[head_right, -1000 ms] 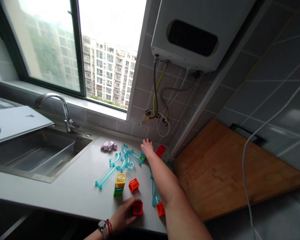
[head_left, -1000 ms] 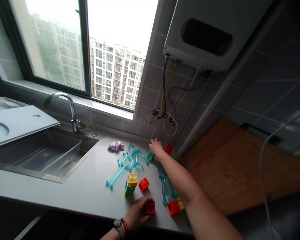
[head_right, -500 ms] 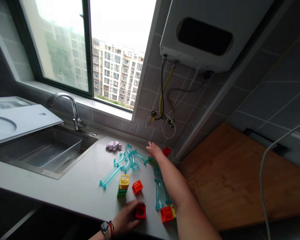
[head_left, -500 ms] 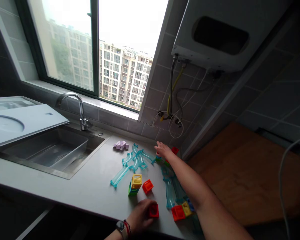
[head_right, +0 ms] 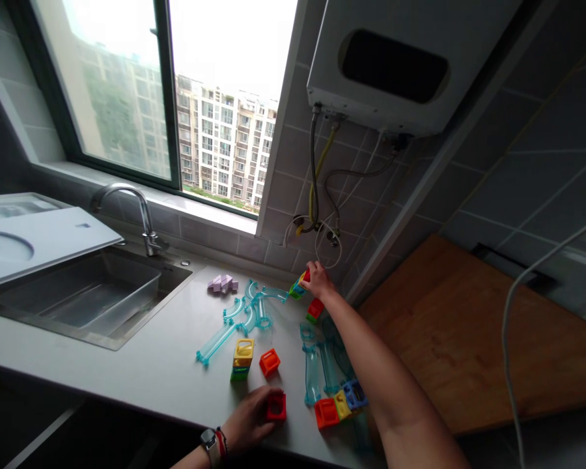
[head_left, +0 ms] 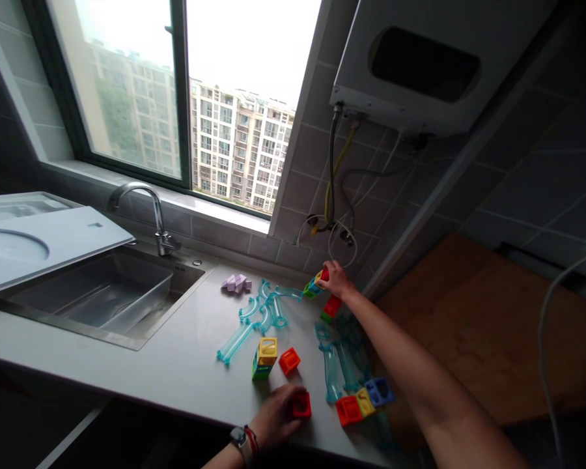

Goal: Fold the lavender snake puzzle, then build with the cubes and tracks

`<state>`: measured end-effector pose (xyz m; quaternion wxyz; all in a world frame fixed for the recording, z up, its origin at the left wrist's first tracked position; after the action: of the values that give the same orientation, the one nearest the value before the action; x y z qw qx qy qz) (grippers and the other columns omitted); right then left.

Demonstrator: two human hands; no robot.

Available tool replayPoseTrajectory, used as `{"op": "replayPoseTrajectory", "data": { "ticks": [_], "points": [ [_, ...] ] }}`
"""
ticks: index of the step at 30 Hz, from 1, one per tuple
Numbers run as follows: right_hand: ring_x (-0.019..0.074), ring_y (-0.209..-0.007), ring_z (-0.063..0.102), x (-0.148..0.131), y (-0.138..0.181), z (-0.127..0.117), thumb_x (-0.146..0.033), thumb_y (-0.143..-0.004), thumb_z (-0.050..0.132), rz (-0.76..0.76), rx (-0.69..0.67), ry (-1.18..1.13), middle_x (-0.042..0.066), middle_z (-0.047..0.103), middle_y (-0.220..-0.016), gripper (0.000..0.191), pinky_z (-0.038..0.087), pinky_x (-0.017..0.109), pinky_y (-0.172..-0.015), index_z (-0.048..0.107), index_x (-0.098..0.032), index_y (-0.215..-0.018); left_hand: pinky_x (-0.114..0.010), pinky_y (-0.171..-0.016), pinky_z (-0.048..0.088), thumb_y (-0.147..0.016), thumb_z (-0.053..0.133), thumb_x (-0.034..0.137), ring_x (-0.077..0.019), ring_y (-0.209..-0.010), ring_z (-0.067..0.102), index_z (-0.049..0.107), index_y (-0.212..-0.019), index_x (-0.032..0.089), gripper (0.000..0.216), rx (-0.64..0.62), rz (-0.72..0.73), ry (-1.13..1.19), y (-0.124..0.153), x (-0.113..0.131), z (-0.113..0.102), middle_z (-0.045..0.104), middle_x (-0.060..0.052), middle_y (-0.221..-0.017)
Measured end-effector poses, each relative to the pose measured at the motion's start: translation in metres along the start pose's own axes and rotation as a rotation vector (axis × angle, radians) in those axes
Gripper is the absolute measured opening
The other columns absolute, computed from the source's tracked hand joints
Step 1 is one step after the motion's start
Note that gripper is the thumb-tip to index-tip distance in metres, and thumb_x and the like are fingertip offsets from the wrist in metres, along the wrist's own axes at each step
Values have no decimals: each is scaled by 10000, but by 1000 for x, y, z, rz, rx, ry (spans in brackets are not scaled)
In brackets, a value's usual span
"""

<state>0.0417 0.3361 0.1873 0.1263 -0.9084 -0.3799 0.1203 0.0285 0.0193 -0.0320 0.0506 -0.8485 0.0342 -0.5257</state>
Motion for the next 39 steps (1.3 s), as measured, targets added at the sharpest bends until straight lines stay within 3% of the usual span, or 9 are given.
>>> {"op": "replayPoseTrajectory", "data": {
  "ticks": [7, 12, 16, 22, 27, 30, 33, 36, 39],
  "points": [
    [289, -1032, 686, 37, 14, -39, -426, -772, 818, 270, 274, -293, 141, 701, -1130, 494, 528, 405, -960, 657, -167, -1161, -401, -1022, 522, -790, 712, 208, -278, -1139, 673, 623, -1263, 251, 484, 7, 4, 17, -2, 0, -1, 714, -87, -1245],
    [274, -875, 696, 58, 31, -43, -563, -676, 825, 488, 383, -524, 105, 726, -962, 557, 552, 388, -805, 644, -170, -1027, -382, -1006, 527, -789, 717, 204, -263, -1131, 679, 633, -1255, 242, 475, 26, 16, 36, -2, 0, -2, 717, -84, -1242],
    [246, -875, 692, 59, 48, -43, -507, -514, 920, 563, 420, -764, 65, 727, -942, 597, 565, 341, -774, 619, -197, -926, -369, -1004, 530, -782, 720, 187, -252, -1137, 678, 624, -1272, 237, 502, 30, 17, 68, -2, -2, -2, 715, -81, -1247],
    [225, -789, 732, 30, 110, -21, -603, -642, 869, 683, 353, -1289, 36, 752, -872, 545, 637, 356, -674, 624, -223, -947, -375, -1013, 530, -756, 727, 152, -252, -1127, 685, 623, -1278, 235, 539, 46, 26, 93, -3, -5, -3, 718, -80, -1245],
    [269, -1037, 750, -25, 201, 22, -699, -769, 754, 730, 215, -1654, 48, 792, -1078, 504, 666, 475, -811, 701, -265, -1018, -379, -991, 547, -804, 739, 222, -251, -1092, 703, 628, -1281, 218, 489, 80, 27, 140, -5, -3, -9, 730, -90, -1225],
    [259, -1054, 751, -56, 251, 47, -645, -808, 761, 773, 136, -1808, 32, 802, -1071, 419, 641, 506, -906, 726, -272, -996, -393, -980, 555, -850, 759, 353, -261, -1082, 711, 638, -1277, 214, 465, 104, 26, 167, -6, -1, -13, 738, -100, -1221],
    [235, -1038, 753, -79, 281, 66, -534, -851, 779, 769, -44, -2008, 37, 809, -1069, 317, 613, 457, -960, 745, -254, -995, -404, -977, 558, -860, 765, 413, -264, -1080, 716, 621, -1305, 220, 506, 121, 33, 201, -6, 1, -16, 740, -97, -1230],
    [234, -1035, 749, -81, 292, 73, -499, -865, 779, 743, -80, -1988, 53, 801, -1118, 312, 606, 422, -945, 748, -247, -1046, -406, -954, 565, -841, 790, 426, -260, -1053, 723, 589, -1328, 224, 565, 127, 32, 233, -6, 2, -18, 750, -88, -1198],
    [248, -1060, 736, -71, 292, 73, -433, -834, 821, 643, 30, -1778, 53, 783, -1168, 344, 583, 421, -960, 733, -259, -1117, -406, -948, 568, -803, 832, 423, -258, -1037, 728, 579, -1324, 220, 614, 120, 32, 265, -6, 4, -20, 755, -91, -1181]
  ]
}}
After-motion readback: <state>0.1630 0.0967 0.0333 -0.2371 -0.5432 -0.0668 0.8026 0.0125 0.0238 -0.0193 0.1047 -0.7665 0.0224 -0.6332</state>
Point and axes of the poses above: each hand's wrist, its own y-axis away from the middle knuckle, its own z-axis out of the palm, x = y × z, the point moved 7 cm from there along -y, towards the middle knuckle
